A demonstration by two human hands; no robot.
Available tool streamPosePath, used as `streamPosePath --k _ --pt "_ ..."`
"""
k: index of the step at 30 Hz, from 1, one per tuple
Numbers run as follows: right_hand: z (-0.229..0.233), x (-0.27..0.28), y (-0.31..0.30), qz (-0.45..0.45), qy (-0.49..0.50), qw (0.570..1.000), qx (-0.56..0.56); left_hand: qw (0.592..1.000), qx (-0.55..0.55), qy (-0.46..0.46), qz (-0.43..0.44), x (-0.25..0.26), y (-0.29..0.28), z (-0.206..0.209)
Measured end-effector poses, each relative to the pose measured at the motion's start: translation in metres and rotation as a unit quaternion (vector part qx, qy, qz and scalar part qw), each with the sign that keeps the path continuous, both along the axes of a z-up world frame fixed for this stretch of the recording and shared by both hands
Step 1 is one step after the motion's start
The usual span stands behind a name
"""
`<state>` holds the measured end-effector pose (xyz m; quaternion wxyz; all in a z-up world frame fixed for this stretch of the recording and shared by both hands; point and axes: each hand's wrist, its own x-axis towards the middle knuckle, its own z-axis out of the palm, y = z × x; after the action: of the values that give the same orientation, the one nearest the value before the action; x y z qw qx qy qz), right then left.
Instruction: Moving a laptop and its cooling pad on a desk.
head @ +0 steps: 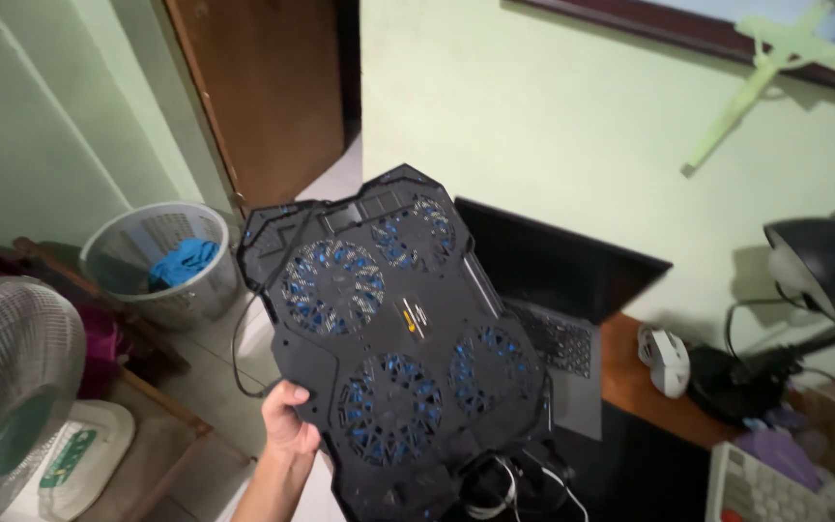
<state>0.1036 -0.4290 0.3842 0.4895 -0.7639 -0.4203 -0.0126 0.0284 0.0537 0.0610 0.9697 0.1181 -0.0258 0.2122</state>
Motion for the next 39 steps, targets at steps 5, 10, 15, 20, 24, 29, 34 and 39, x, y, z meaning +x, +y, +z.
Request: streamPosePath --k 5,10,15,20,24,29,34,39 --pt "-0.109 0.027 0.084 -0.006 0.013 1.0 0.023 1.0 -0.005 0.012 0.017 0.02 0.003 -0.014" --pt "-0.153 0.008 0.136 -0.06 -0.052 0.993 -0.087 1.0 -0.004 0.019 0.025 0.038 -0.004 0.0" --pt "-0.185 -0.002 0.154 -0.108 -0.168 0.976 -0.084 0.999 -0.023 0.037 -0.012 0.05 -0.006 0.018" --pt "-0.196 0.014 0.163 -0.127 -0.256 0.958 0.0 0.994 -0.033 0.101 0.012 0.059 -0.017 0.064" --pt "-0.189 0.037 0.165 -0.092 -0.327 0.939 0.054 0.992 -0.031 0.119 -0.035 0.068 -0.015 0.091" --pt "-0.158 0.063 0.175 -0.063 -0.384 0.915 0.105 0.99 -0.004 0.115 -0.083 0.088 0.003 0.113" --pt "-0.13 0.073 0.184 -0.07 -0.368 0.918 0.13 0.983 -0.013 0.171 -0.063 0.107 0.012 0.149" --pt "-0.105 0.078 0.195 -0.128 -0.206 0.956 0.166 0.969 0.071 0.226 -0.071 0.107 -0.003 0.214"
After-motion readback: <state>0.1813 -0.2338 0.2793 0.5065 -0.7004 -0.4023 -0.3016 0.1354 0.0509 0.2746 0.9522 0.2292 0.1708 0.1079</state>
